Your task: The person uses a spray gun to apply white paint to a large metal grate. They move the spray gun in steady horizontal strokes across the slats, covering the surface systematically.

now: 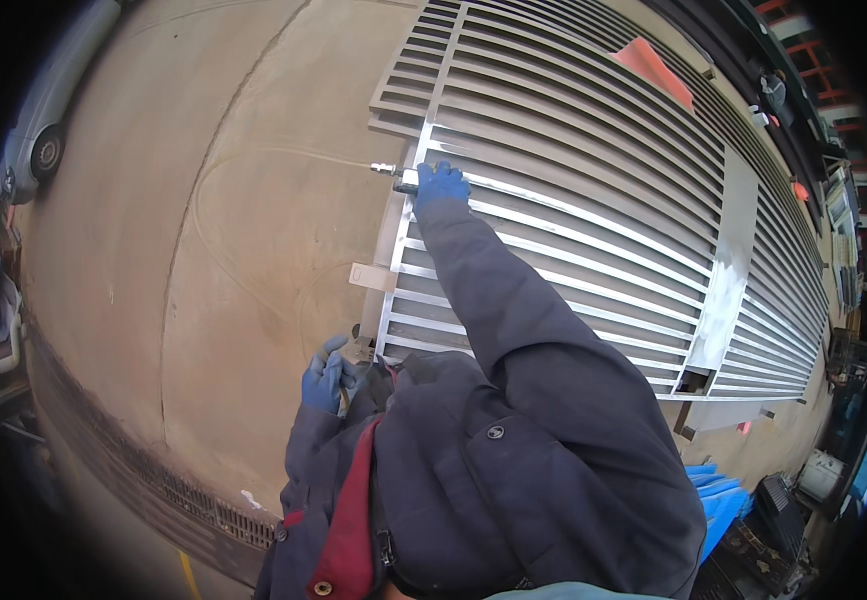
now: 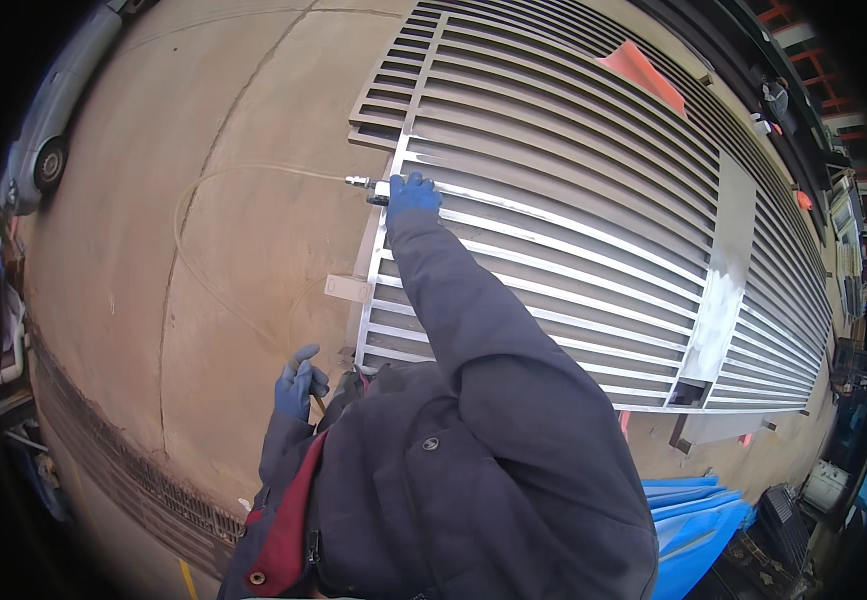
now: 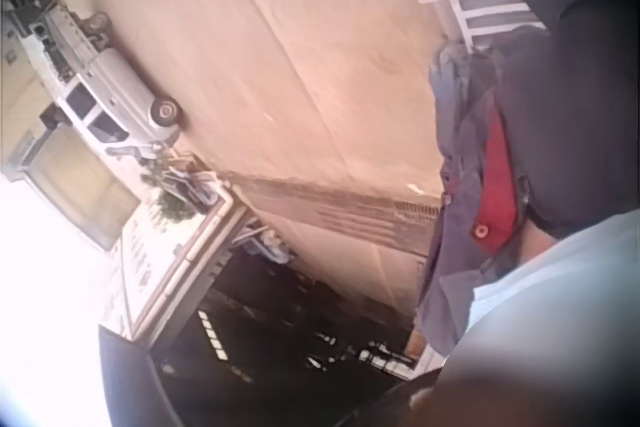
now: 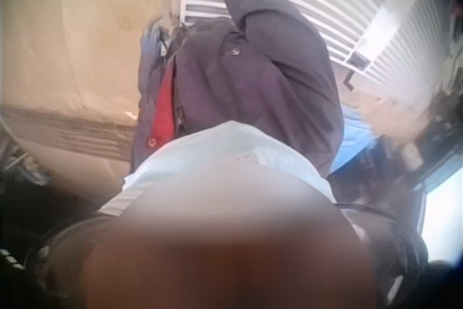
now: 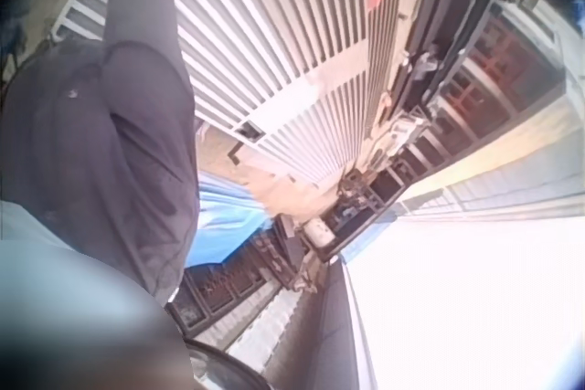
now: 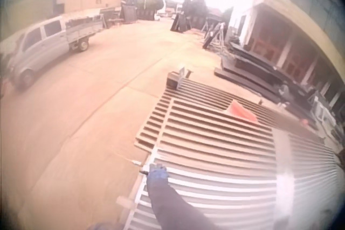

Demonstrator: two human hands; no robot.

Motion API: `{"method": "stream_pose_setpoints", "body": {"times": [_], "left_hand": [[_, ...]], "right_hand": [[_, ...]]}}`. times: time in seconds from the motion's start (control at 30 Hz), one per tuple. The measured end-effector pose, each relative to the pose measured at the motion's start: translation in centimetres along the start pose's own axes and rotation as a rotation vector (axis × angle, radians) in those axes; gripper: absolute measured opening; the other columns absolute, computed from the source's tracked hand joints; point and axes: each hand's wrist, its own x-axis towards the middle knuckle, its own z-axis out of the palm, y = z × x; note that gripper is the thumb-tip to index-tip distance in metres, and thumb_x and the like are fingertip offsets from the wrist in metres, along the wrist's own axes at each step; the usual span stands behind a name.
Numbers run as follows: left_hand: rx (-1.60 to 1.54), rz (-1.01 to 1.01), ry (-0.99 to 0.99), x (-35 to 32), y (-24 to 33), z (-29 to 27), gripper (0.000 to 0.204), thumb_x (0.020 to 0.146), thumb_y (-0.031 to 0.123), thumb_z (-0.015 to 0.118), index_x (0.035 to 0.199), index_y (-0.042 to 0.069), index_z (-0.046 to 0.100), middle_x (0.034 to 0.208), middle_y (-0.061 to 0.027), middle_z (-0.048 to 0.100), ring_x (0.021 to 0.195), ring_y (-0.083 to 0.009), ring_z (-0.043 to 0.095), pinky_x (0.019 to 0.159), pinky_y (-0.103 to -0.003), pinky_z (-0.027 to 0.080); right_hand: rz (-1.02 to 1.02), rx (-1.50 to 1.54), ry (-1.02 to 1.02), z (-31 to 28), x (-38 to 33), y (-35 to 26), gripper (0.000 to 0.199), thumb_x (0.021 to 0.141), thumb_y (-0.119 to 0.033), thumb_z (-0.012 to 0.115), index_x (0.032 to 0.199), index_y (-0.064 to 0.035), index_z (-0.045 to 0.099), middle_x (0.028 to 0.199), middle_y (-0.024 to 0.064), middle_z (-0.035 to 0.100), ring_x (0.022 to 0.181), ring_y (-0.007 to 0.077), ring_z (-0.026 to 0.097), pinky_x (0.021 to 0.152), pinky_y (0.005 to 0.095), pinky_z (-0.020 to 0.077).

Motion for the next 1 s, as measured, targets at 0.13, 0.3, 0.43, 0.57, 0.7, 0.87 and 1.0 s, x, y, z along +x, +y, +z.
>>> {"method": "stream_pose_setpoints", "body": {"times": [0.13,0.3,0.43,0.57,0.7,0.87,1.0], "left_hand": [[0.019,0.024,-0.014,-0.2,-0.2,-0.3,0.038,0.111,0.021,0.049,0.144,0.002,0.052,0.078,-0.0032,0.064,0.062,-0.0088,0.054,0.061,-0.024,0.048],[0.093,0.01,-0.128,1.6,-1.6,-0.3,0.04,0.111,0.028,0.05,0.143,0.004,0.055,0.083,-0.0018,0.065,0.068,-0.0087,0.058,0.064,-0.024,0.049],[0.085,0.007,-0.186,2.0,-2.1,0.2,0.039,0.111,0.026,0.048,0.143,0.005,0.056,0.083,-0.0008,0.064,0.068,-0.0077,0.057,0.064,-0.024,0.048],[0.131,0.0,-0.123,1.5,-1.6,0.1,0.04,0.111,0.027,0.049,0.143,0.005,0.056,0.082,-0.0013,0.065,0.067,-0.0081,0.058,0.064,-0.024,0.048],[0.077,0.023,-0.074,1.0,-1.1,-0.4,0.04,0.111,0.029,0.05,0.143,0.006,0.056,0.081,-0.0021,0.065,0.067,-0.0088,0.058,0.064,-0.024,0.048],[0.046,0.038,-0.08,0.5,-1.5,-1.1,0.04,0.111,0.03,0.049,0.142,0.005,0.056,0.082,-0.0022,0.065,0.067,-0.0089,0.058,0.064,-0.024,0.048],[-0.006,0.038,-0.089,0.0,-2.3,-1.6,0.04,0.112,0.028,0.048,0.144,0.005,0.055,0.083,-0.0014,0.064,0.068,-0.0074,0.057,0.063,-0.022,0.047]], "right_hand": [[0.091,-0.007,-0.022,-0.4,-0.9,3.5,0.045,0.095,-0.029,0.067,0.138,-0.0215,0.056,0.142,0.0143,0.05,0.125,0.0348,0.056,0.092,0.0527,0.0521],[0.269,0.04,0.056,-1.1,-3.2,12.3,0.059,0.091,-0.052,0.072,0.136,-0.0163,0.058,0.141,0.0207,0.05,0.127,0.0405,0.056,0.096,0.0572,0.052],[0.365,0.056,0.037,-1.6,-3.5,15.0,0.057,0.091,-0.051,0.071,0.132,-0.0137,0.06,0.138,0.0237,0.052,0.122,0.0442,0.058,0.096,0.0541,0.0541],[0.246,0.068,0.069,-1.0,-3.4,12.3,0.055,0.09,-0.046,0.073,0.134,-0.015,0.06,0.139,0.023,0.052,0.123,0.0434,0.058,0.096,0.054,0.0544],[0.113,0.029,-0.01,-0.3,-2.4,7.0,0.053,0.092,-0.033,0.072,0.141,-0.0189,0.056,0.143,0.0176,0.051,0.127,0.0405,0.056,0.099,0.0523,0.0534],[-0.029,-0.074,-0.012,-0.8,-1.7,5.5,0.054,0.092,-0.036,0.072,0.141,-0.0192,0.056,0.141,0.0177,0.052,0.127,0.0397,0.056,0.099,0.0521,0.0531],[-0.015,-0.076,-0.097,-1.8,-2.5,8.3,0.057,0.089,-0.032,0.074,0.14,-0.0185,0.055,0.144,0.0199,0.051,0.127,0.0419,0.056,0.102,0.0538,0.0523]]}}
